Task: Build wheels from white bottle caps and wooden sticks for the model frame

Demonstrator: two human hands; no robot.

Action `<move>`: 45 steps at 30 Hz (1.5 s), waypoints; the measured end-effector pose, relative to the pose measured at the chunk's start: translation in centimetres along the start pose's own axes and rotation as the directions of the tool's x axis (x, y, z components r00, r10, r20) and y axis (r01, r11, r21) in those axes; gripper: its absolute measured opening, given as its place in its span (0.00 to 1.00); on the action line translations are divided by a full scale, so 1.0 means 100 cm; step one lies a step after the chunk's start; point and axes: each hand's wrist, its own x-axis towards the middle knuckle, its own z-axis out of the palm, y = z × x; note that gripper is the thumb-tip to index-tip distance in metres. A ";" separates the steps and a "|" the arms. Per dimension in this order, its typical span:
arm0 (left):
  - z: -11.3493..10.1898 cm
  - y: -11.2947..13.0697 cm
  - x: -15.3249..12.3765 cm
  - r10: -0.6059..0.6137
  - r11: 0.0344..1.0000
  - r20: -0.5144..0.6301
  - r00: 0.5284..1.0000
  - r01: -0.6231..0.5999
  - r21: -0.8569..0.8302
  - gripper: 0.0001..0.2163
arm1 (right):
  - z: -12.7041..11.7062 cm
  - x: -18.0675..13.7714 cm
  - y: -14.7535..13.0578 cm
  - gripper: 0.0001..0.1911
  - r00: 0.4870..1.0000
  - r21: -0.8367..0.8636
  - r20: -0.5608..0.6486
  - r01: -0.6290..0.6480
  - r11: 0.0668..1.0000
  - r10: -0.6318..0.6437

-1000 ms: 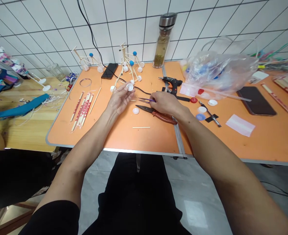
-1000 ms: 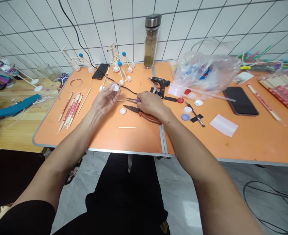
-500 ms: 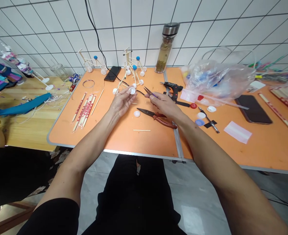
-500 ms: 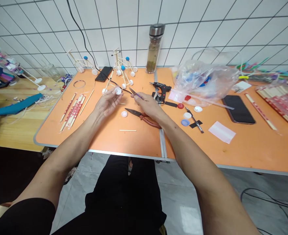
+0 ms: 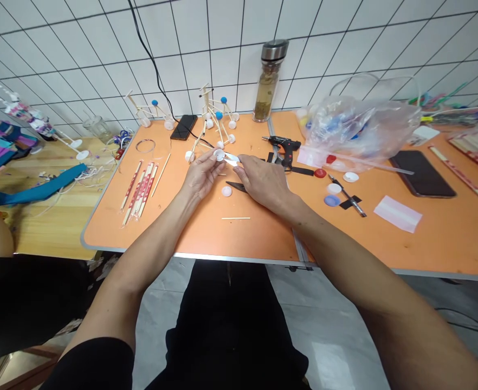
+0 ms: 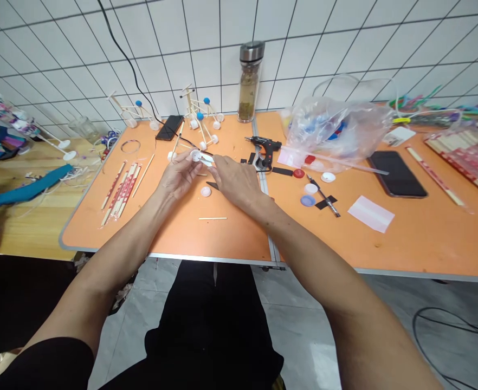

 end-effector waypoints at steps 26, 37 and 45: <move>0.015 -0.024 -0.011 0.138 0.989 0.006 0.990 -0.138 0.059 0.08 | -0.005 -0.002 -0.015 0.26 0.998 -0.175 0.056 -0.004 0.985 0.014; 0.022 -0.026 -0.024 0.313 0.934 0.030 0.949 -0.314 0.173 0.10 | -0.003 0.010 0.002 0.24 0.964 0.778 0.259 -0.247 0.578 0.064; 0.019 -0.024 -0.025 0.344 0.923 -0.001 0.939 -0.338 0.185 0.08 | -0.001 -0.003 -0.019 0.24 0.997 0.130 -0.037 -0.064 0.989 0.069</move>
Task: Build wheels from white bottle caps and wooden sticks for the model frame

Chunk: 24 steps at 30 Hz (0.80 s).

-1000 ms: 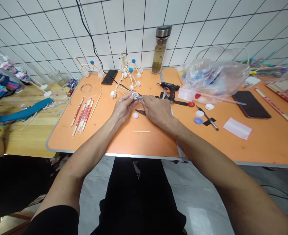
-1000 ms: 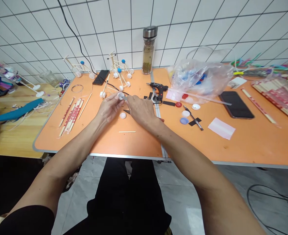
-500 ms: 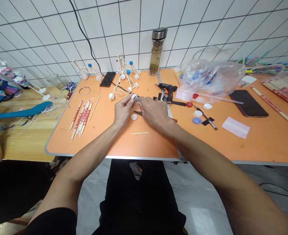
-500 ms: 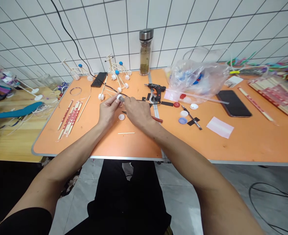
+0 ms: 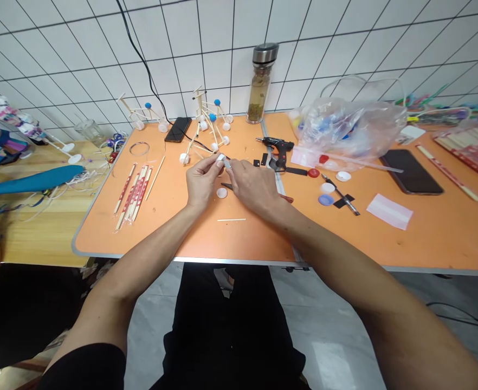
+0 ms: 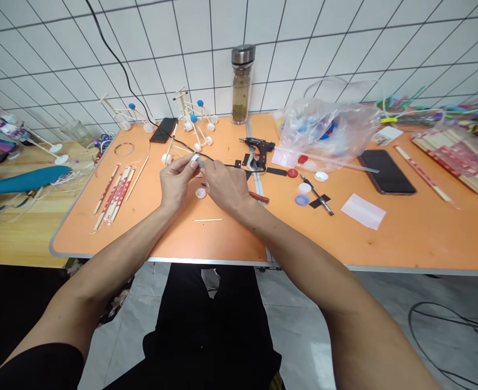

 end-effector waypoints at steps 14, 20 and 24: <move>-0.003 0.002 0.007 0.158 0.979 0.083 0.984 -0.167 0.117 0.14 | 0.004 0.012 0.018 0.16 0.999 0.682 0.006 -0.031 0.731 0.038; -0.006 0.000 0.008 0.220 0.956 0.096 0.971 -0.234 0.179 0.19 | 0.004 -0.001 0.002 0.22 1.000 -0.054 -0.022 0.012 0.998 -0.013; -0.004 0.001 0.006 0.225 0.966 0.088 0.970 -0.234 0.107 0.21 | -0.001 0.001 0.001 0.17 0.998 0.277 -0.059 0.014 0.961 0.002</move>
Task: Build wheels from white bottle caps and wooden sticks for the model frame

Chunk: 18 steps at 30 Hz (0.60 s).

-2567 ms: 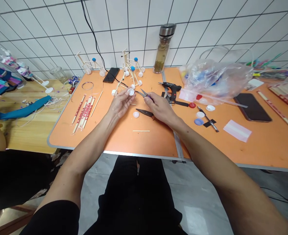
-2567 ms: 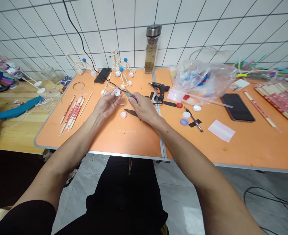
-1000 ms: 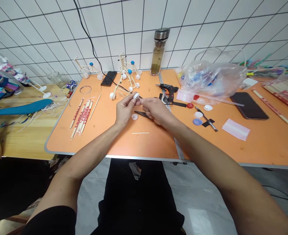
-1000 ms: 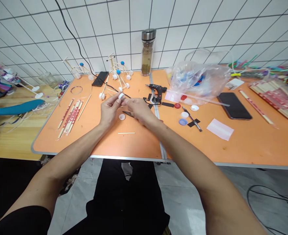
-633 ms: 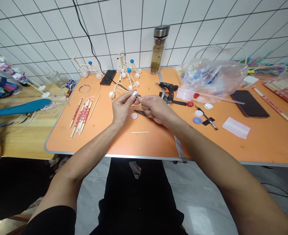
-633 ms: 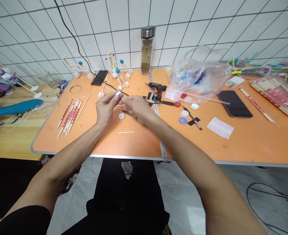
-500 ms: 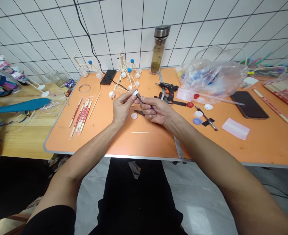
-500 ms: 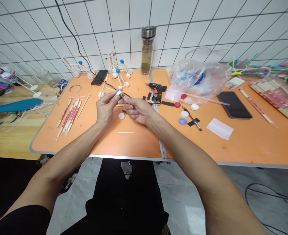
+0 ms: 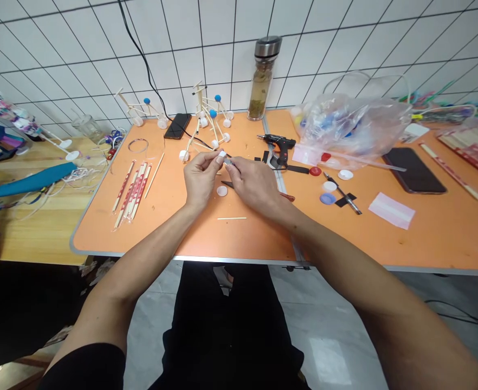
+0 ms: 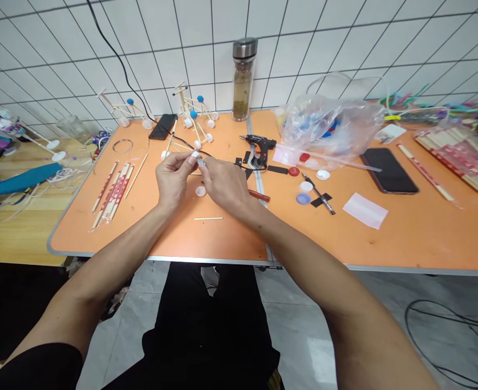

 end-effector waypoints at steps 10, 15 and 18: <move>0.006 0.005 0.000 -0.020 0.991 0.010 1.000 0.021 -0.135 0.19 | -0.013 0.012 0.011 0.14 0.930 0.663 0.359 -0.316 0.678 0.081; 0.004 0.002 -0.004 -0.084 0.995 -0.064 0.994 0.080 -0.058 0.16 | 0.003 -0.003 0.001 0.17 0.998 -0.066 -0.063 0.008 0.998 -0.012; 0.006 0.007 -0.006 -0.070 0.995 -0.055 0.996 0.066 -0.072 0.13 | -0.003 0.002 0.005 0.16 0.999 0.245 0.021 -0.037 0.969 0.033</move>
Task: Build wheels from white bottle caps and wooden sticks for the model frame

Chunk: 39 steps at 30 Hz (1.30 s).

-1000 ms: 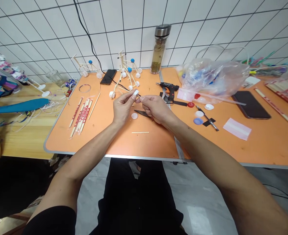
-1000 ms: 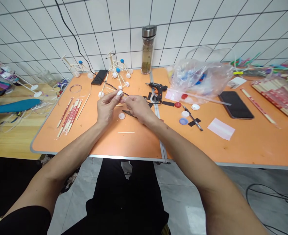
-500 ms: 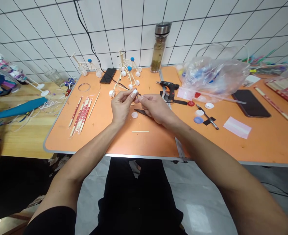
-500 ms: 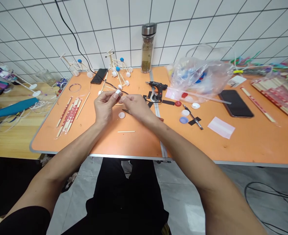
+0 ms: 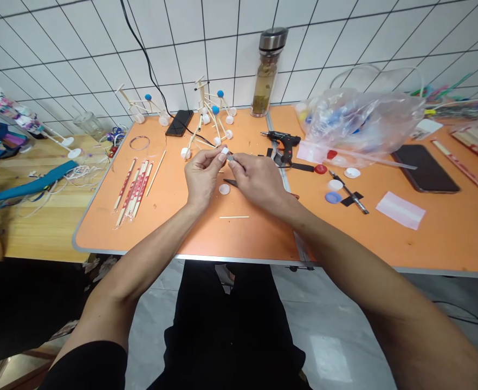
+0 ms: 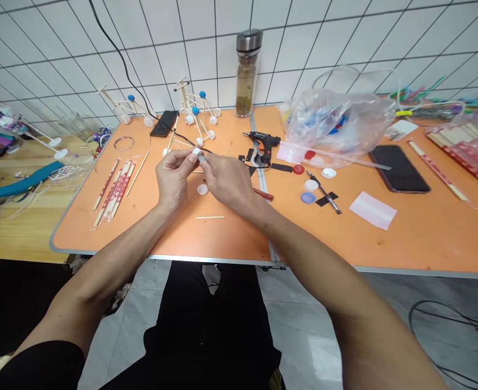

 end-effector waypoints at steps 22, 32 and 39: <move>-0.002 -0.004 0.001 -0.032 0.999 0.010 0.999 0.032 0.016 0.16 | 0.002 -0.008 -0.005 0.21 0.997 -0.435 -0.006 0.064 0.898 -0.074; 0.001 0.000 0.003 -0.058 0.998 0.023 0.998 0.059 -0.035 0.13 | -0.013 0.012 0.012 0.19 0.909 0.600 0.410 -0.326 0.730 0.068; -0.004 -0.011 0.002 -0.084 0.996 -0.034 0.996 0.083 -0.027 0.17 | 0.001 -0.005 -0.005 0.19 1.000 -0.243 -0.013 0.006 0.970 -0.009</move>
